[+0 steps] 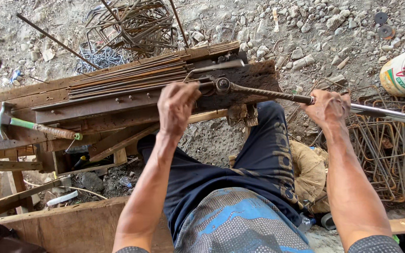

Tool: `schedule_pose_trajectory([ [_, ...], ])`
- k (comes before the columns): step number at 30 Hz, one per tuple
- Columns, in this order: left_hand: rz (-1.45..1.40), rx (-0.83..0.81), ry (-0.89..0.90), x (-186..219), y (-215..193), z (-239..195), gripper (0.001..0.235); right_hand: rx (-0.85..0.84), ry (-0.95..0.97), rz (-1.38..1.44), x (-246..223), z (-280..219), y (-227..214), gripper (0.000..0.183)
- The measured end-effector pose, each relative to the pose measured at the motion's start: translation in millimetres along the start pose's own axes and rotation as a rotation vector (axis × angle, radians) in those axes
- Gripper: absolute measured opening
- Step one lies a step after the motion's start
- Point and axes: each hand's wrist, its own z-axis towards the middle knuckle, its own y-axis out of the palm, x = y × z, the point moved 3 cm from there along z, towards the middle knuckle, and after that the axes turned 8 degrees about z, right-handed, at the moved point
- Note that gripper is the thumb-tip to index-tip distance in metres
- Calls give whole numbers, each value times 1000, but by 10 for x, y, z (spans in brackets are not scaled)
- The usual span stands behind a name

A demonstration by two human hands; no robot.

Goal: The person bends thin metal rods into U-shapes using a manual bending jig. They insert the rods into the jig, rotate a lever to bend the metal, and then remove the finished pieces. The person also uses a hammer to tap the rods during the process.

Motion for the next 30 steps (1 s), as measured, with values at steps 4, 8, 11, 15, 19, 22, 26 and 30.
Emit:
schedule_pose_trajectory([
  [4,138,-140,95,142,183,-372,30,10,-2,19,-95,-63,-92,56],
  [8,216,-216,110,195,447,-579,38,23,3,-4,-9,5,-8,50],
  [11,153,-209,57,350,381,-487,29,25,-3,8,-5,31,-24,46],
  [15,1,-231,21,287,462,-529,32,-20,18,-16,3,177,-49,49],
  [19,-136,-239,-38,193,494,-555,45,18,-74,-53,-58,488,-145,47],
  [22,-146,-253,-5,156,495,-543,42,-31,-81,-130,-134,954,-195,41],
  [26,-112,-260,31,169,470,-522,42,-24,-126,-156,-185,1657,-94,33],
  [30,-57,-270,84,194,479,-507,44,-79,-174,-117,-596,2070,-302,19],
])
